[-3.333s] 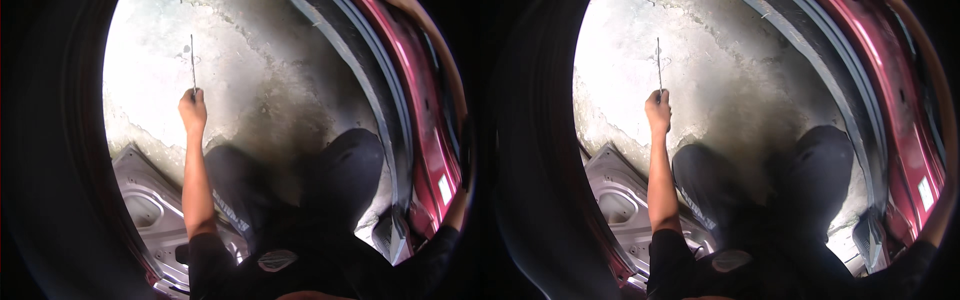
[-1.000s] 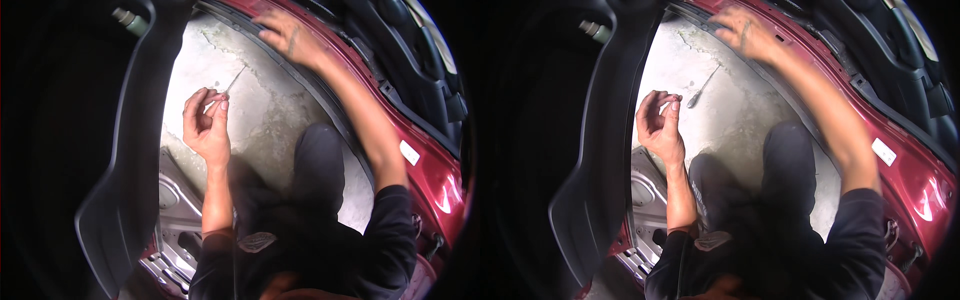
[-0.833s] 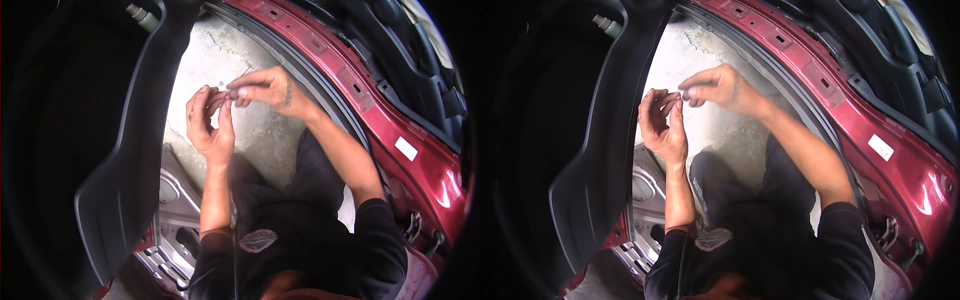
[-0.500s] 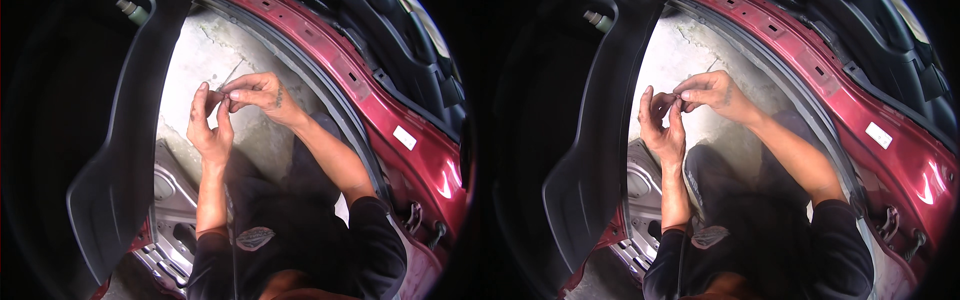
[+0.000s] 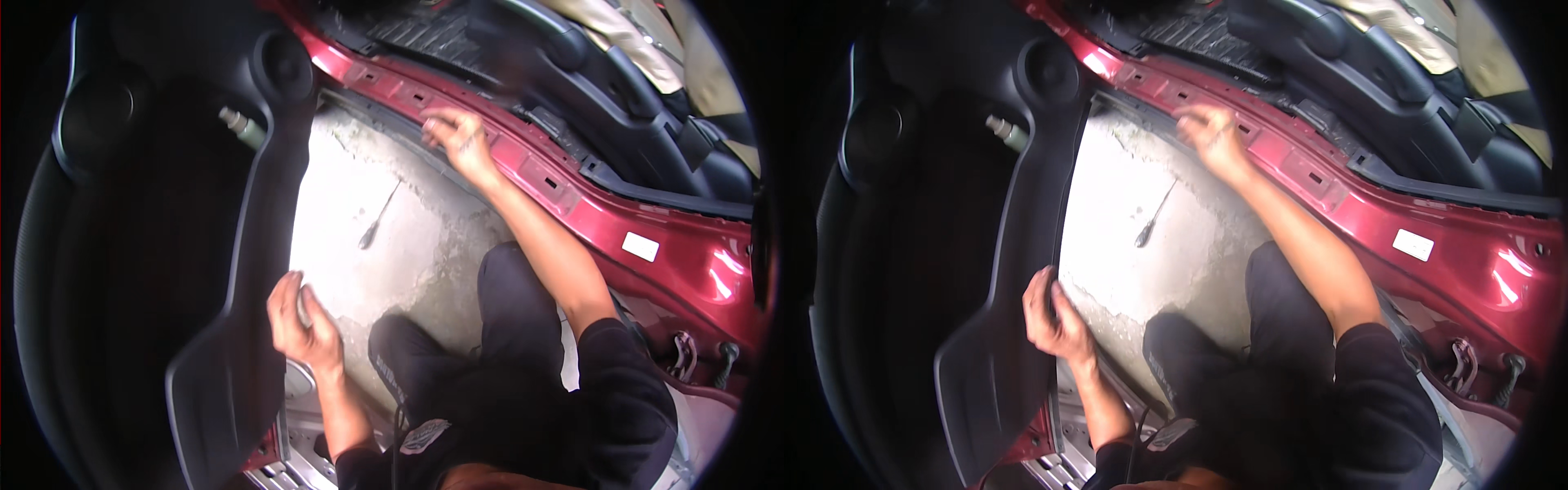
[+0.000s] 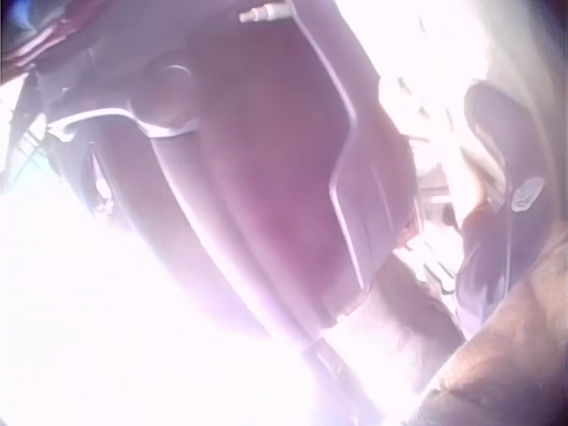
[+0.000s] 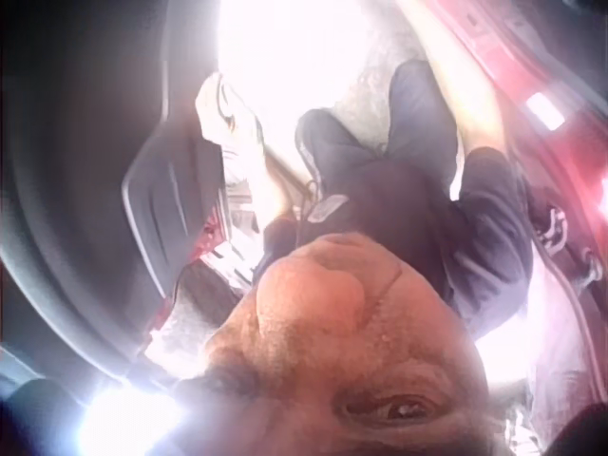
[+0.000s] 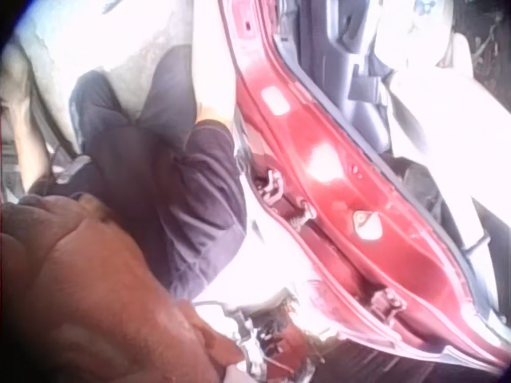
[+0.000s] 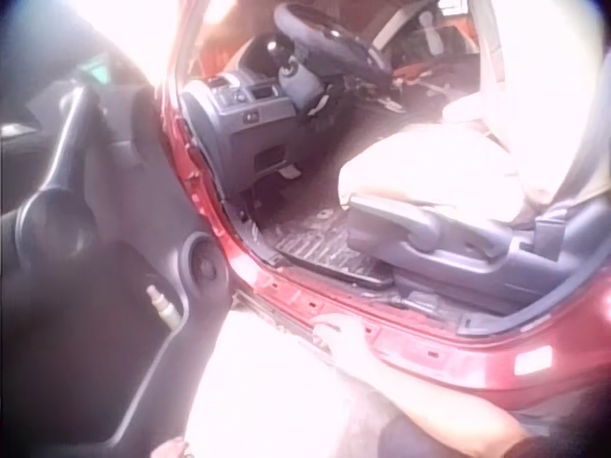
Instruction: The person removes a car door panel using a screwdriver and by hand. They unscrew fasteners from the door handle and armrest, then pry the panel away from the door frame and lift it off.
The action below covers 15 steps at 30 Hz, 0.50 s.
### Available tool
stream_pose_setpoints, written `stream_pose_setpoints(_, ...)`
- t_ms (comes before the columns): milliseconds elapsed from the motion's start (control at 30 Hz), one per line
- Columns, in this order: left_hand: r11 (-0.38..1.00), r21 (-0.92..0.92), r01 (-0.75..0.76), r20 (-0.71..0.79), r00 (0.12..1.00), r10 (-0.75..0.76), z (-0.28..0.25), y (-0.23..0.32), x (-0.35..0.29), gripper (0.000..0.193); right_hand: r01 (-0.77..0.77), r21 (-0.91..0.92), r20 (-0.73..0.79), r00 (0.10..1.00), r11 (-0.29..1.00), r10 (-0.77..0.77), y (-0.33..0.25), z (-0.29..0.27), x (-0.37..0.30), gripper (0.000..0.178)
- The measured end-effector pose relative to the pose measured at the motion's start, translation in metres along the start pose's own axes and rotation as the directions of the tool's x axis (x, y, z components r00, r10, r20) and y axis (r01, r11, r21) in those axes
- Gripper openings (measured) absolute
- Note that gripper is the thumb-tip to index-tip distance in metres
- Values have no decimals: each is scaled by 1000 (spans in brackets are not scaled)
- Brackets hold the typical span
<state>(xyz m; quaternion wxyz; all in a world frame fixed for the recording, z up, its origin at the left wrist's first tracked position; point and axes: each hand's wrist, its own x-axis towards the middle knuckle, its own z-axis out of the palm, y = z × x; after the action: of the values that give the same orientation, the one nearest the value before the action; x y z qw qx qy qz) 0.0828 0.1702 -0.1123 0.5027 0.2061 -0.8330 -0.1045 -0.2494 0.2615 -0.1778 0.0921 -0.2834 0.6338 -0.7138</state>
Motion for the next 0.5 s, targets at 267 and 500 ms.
stream_pose_setpoints(267,753,633,-181,150,983,110,-32,8,74,30,-18,-384,-141,989,923,-39,26,-54,128,27)
stream_pose_setpoints(500,549,824,-138,186,982,-32,-3,-20,79,40,38,-788,-98,978,614,-186,45,-63,203,23)
